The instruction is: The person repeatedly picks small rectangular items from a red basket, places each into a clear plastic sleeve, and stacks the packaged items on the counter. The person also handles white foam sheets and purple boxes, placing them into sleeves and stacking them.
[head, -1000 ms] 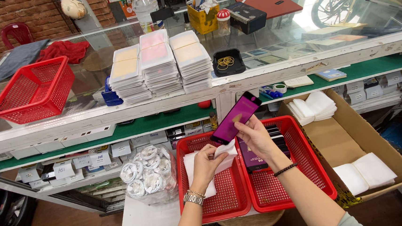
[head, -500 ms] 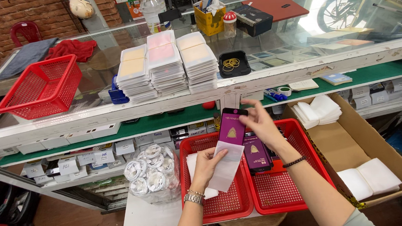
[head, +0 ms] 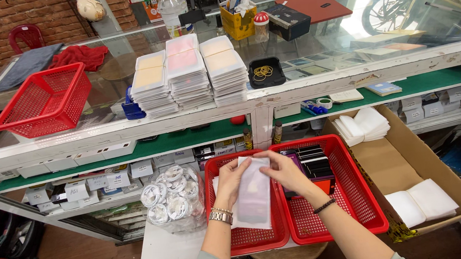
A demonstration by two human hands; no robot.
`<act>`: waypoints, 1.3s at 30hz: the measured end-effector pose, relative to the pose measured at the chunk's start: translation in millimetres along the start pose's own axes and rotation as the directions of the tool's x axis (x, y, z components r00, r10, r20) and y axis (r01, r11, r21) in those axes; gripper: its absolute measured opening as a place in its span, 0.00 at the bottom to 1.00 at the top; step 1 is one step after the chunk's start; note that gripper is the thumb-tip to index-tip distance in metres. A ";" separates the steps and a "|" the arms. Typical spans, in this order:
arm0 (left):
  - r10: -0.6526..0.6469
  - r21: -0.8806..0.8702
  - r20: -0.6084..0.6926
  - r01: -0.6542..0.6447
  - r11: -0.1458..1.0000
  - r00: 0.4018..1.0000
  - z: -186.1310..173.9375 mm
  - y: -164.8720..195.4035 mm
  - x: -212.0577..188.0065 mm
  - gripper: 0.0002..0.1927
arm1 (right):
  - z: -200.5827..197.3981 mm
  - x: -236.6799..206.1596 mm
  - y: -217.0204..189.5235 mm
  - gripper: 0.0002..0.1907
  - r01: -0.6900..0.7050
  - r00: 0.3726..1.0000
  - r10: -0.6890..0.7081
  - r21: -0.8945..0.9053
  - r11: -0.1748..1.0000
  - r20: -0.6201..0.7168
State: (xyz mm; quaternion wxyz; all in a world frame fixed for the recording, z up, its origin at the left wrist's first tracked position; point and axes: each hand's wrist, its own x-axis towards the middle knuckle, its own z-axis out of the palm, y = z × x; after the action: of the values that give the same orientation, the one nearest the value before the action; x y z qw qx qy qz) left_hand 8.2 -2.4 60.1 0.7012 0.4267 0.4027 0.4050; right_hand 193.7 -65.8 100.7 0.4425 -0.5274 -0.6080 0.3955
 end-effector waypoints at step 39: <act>0.192 0.928 -0.348 0.307 0.213 0.918 -26.3 -74.5 -26.1 0.53 | -51.9 -30.3 95.1 0.28 -0.563 0.787 0.451 -0.192 0.804 -0.421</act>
State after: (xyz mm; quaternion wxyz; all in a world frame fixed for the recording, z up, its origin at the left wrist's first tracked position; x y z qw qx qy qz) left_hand -8.1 -42.0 -11.2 0.1959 0.6642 0.7129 0.1107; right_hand 272.5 -82.7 22.3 0.3325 -0.7972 -0.4051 0.2997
